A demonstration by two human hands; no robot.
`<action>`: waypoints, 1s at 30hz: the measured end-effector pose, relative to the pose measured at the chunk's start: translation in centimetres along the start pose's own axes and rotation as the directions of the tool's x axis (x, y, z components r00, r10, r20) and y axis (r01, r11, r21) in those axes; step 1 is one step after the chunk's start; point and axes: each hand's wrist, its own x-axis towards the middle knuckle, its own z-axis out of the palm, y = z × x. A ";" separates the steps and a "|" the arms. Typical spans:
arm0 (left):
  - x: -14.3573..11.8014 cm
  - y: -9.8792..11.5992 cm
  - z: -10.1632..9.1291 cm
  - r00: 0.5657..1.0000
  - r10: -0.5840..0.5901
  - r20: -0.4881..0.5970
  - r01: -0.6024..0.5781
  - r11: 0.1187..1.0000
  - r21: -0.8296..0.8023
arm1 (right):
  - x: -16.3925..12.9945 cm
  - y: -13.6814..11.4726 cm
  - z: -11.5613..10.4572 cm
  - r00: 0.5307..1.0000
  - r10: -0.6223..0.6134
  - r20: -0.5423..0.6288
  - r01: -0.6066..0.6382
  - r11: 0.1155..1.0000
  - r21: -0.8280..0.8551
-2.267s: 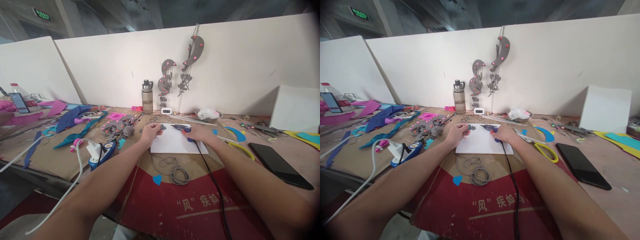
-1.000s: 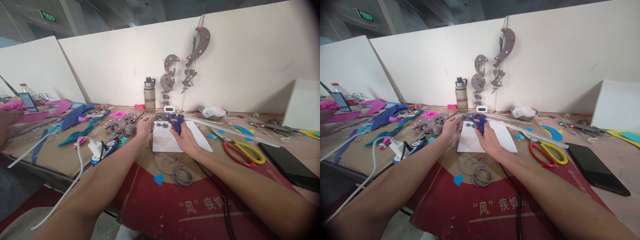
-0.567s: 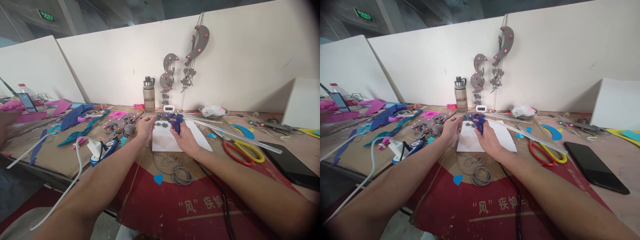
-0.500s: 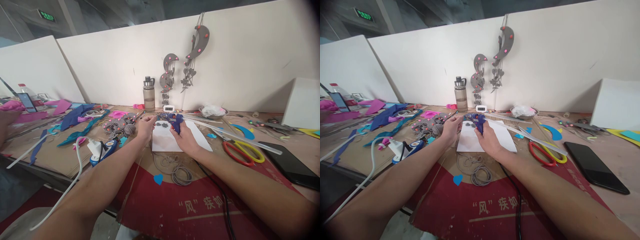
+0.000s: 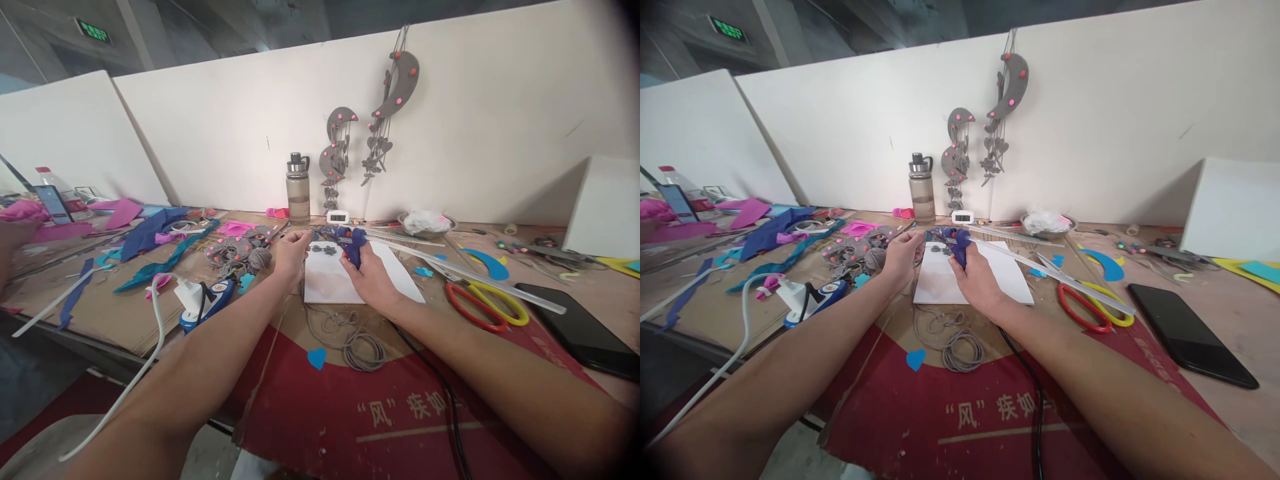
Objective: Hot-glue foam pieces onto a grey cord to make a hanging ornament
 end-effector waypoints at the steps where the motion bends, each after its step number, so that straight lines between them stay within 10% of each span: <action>1: 0.0 0.0 0.0 1.000 -0.001 0.005 0.001 1.000 0.001 | 0.0 0.0 0.0 1.000 -0.001 -0.001 0.001 1.000 -0.002; 30: 0.2 -0.1 -0.1 1.000 0.001 0.025 -0.002 1.000 0.025 | -0.1 0.3 0.2 1.000 -0.002 0.007 0.003 1.000 -0.010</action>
